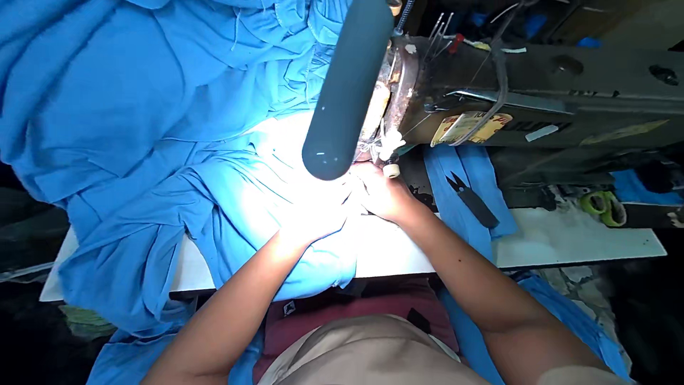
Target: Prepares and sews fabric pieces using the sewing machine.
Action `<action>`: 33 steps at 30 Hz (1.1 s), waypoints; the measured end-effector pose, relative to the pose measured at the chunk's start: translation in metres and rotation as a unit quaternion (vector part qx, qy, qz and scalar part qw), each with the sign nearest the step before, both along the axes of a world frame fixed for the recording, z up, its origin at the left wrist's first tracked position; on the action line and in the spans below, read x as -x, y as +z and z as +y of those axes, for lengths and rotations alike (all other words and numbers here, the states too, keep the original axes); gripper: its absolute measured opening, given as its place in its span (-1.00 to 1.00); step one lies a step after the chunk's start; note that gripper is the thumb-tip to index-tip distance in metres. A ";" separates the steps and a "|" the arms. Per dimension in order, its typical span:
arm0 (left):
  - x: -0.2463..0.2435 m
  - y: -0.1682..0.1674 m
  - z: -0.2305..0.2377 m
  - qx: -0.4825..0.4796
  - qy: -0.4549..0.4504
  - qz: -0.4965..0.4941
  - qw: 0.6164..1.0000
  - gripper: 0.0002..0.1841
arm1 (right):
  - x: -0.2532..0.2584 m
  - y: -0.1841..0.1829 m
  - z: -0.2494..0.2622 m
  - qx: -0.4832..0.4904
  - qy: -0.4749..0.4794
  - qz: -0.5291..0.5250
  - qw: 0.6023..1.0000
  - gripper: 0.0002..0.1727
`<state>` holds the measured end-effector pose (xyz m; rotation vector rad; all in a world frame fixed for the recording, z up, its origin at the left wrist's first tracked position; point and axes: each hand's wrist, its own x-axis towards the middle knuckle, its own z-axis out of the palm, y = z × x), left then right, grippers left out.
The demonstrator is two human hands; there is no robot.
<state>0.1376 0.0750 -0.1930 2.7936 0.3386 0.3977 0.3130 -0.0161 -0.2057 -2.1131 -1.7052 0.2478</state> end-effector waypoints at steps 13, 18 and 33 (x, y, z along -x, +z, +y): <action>-0.010 -0.002 -0.008 -0.023 0.069 0.006 0.997 -0.51 | -0.011 -0.007 0.006 -0.019 -0.001 0.009 1.000 -0.56; -0.009 -0.005 -0.008 -0.010 0.073 -0.018 0.997 -0.54 | -0.004 0.005 0.002 -0.004 0.004 -0.008 1.000 -0.56; -0.007 0.002 -0.008 -0.010 0.071 0.001 0.997 -0.57 | -0.130 0.001 -0.215 -0.229 -0.313 -0.178 0.904 -0.44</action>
